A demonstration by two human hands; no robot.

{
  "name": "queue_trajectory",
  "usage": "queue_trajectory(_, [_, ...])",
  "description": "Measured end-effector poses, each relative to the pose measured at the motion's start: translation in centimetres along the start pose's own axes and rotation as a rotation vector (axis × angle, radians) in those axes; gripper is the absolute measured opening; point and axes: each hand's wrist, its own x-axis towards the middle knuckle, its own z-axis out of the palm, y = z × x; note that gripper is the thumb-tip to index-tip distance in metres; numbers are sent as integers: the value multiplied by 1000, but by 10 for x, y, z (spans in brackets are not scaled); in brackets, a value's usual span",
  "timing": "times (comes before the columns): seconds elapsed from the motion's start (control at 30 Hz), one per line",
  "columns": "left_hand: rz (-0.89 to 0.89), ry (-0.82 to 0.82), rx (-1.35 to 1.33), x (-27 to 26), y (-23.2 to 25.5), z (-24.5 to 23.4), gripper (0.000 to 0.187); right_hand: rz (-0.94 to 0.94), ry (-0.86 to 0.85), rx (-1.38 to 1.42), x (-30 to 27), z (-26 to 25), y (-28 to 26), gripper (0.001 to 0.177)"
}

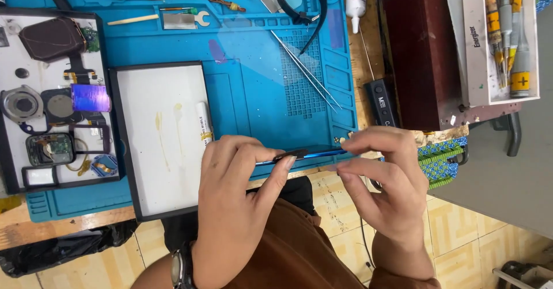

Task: The person works on a blue smartphone placed on a blue work mat. They use a small metal tool to pry and separate the phone's casing, then apply a liquid from a small bottle along the device's edges. The person continues to manipulate the phone's frame and components with their hands and the tool throughout the process.

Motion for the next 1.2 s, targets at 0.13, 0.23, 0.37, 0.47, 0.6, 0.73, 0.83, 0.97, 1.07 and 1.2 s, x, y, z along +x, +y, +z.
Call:
queue_trajectory(0.13, [-3,-8,-2,1,1,-1,15,-31,-34,75,7,2,-1,7])
queue_trajectory(0.23, [17,-1,-11,3,1,-1,15,-42,-77,28,8,4,0,10])
queue_trajectory(0.37, [20,-4,-11,3,1,-1,16,-25,-91,55,12,8,-1,6])
queue_trajectory(0.47, [29,-4,-20,4,1,-2,16,-49,-64,57,12,11,-1,8])
queue_trajectory(0.6, [47,2,-22,4,1,-2,17,-94,-62,43,15,12,-1,7])
queue_trajectory(0.73, [37,0,-28,5,2,-2,16,-94,-73,24,16,13,-3,7])
queue_trajectory(0.83, [40,-2,-27,5,2,-2,16,-100,-79,13,15,13,-2,6])
queue_trajectory(0.97, [36,-2,-24,4,1,-2,16,-120,-94,-22,15,12,-3,7])
queue_trajectory(1.07, [36,-1,-24,5,1,-2,16,-85,-115,-20,16,12,-5,7])
queue_trajectory(1.2, [39,9,-24,4,1,-1,16,-49,-148,-21,20,11,-8,7])
